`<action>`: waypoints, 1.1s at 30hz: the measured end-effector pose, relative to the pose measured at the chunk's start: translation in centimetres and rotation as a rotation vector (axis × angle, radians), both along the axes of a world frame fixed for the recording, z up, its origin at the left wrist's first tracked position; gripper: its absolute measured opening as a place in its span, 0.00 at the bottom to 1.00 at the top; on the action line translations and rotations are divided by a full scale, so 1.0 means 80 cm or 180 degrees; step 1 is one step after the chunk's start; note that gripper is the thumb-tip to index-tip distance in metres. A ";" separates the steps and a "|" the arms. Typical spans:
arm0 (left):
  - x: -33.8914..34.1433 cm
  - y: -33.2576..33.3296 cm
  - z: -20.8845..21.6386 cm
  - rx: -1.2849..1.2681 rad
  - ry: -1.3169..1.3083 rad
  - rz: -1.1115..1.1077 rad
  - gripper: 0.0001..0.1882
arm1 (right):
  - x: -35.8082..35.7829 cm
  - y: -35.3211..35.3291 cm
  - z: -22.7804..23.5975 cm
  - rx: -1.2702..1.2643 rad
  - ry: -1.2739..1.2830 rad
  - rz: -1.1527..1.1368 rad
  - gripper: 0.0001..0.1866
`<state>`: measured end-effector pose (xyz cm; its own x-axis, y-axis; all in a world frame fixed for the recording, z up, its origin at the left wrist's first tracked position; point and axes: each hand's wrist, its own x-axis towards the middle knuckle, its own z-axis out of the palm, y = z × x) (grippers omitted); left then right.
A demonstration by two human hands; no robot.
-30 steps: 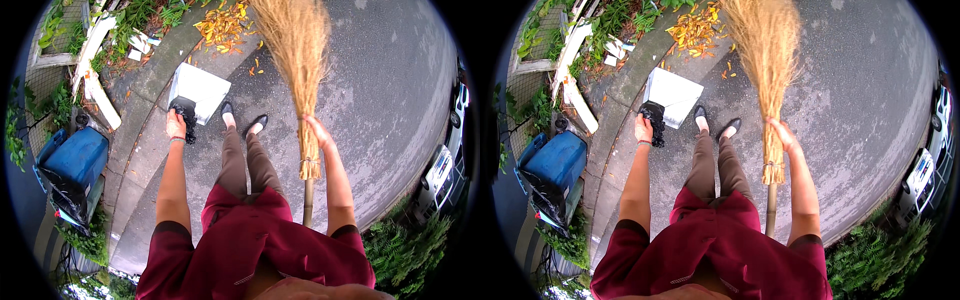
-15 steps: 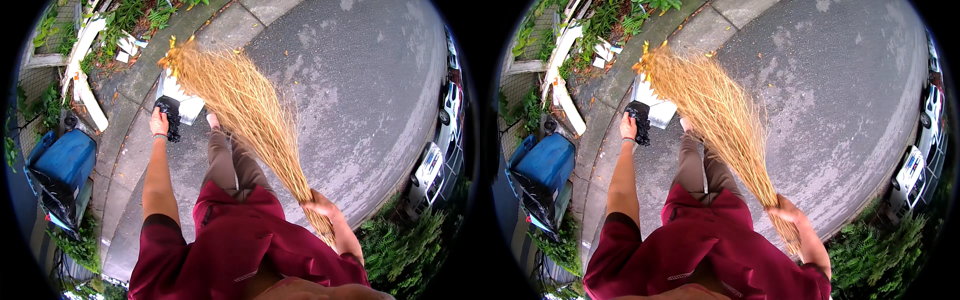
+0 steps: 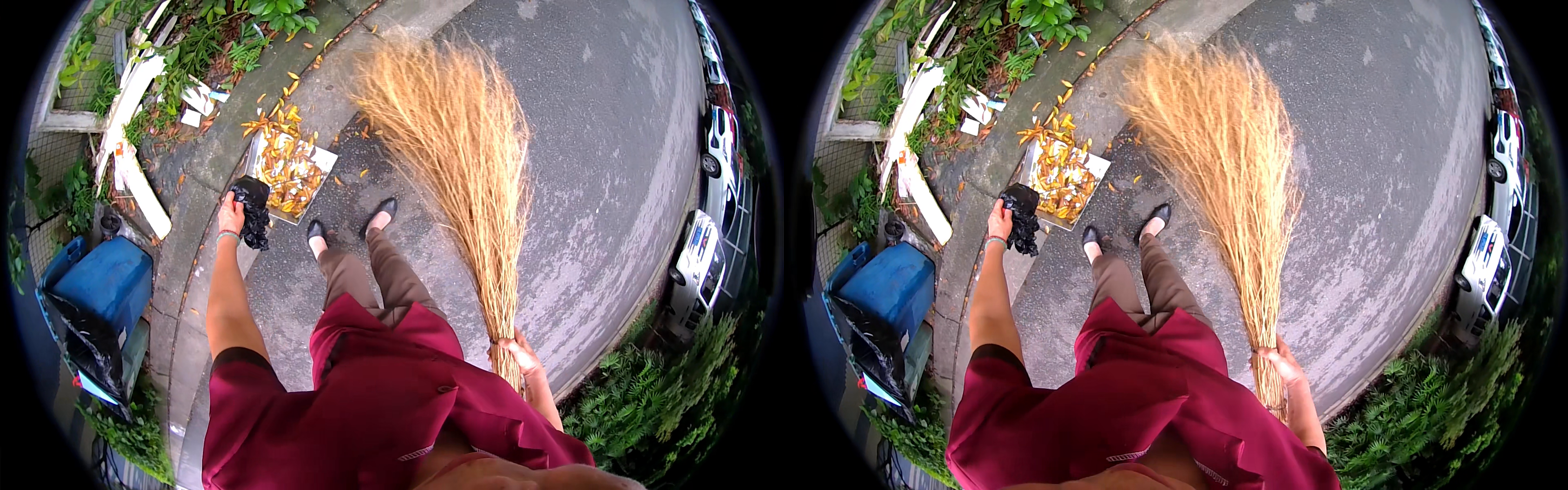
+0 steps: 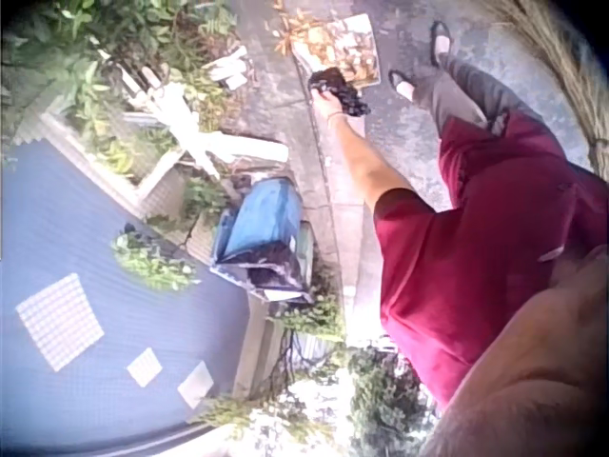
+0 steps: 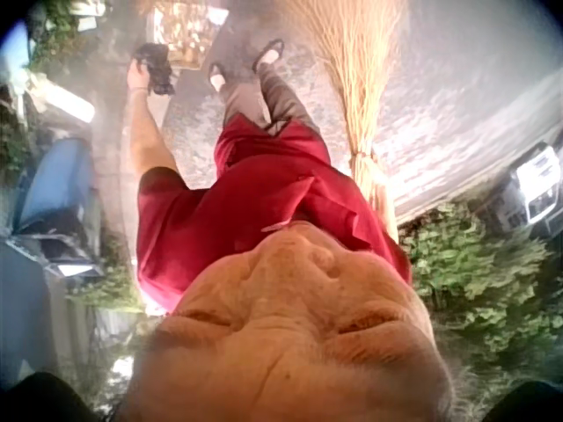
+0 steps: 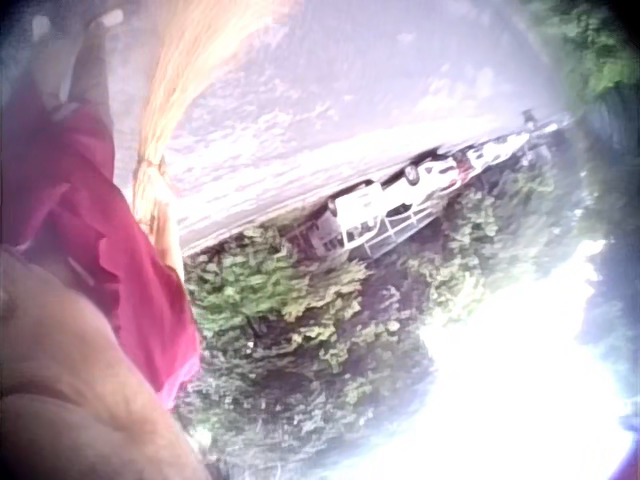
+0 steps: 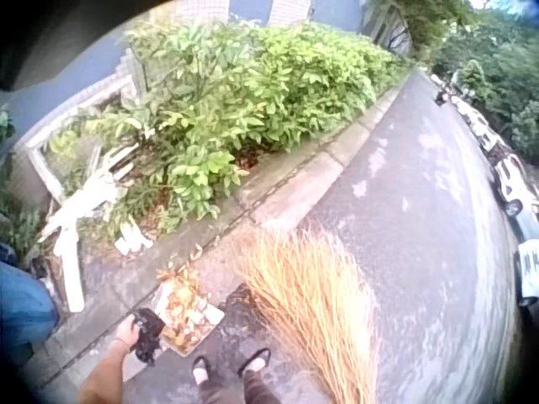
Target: The person sweeps a pile of yellow leaves on an asphalt road using a long-handled broom, gathers them into a metal dustpan, and empties the dustpan into a blue trash bin.
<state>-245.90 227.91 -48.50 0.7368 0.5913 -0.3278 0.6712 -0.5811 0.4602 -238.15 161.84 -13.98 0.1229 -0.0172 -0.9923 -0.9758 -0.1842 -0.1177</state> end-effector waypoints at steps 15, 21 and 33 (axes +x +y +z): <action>-0.067 0.017 -0.033 -0.0029 0.0291 -0.0356 0.17 | -0.178 0.145 -0.089 0.0392 0.0958 0.0469 0.38; -0.058 0.027 -0.002 -0.0571 0.0726 -0.0337 0.16 | -0.205 0.161 0.094 0.0583 0.0546 0.0019 0.42; -0.106 0.028 0.005 -0.0406 0.0621 0.0190 0.15 | 0.056 0.218 -0.157 0.0914 -0.0247 -0.0374 0.24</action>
<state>-254.37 230.11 -48.11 0.6172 0.5766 -0.5354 0.7860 -0.4832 0.3856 -233.69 179.30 -26.55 0.2122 0.2436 -0.9464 -0.9745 -0.0193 -0.2234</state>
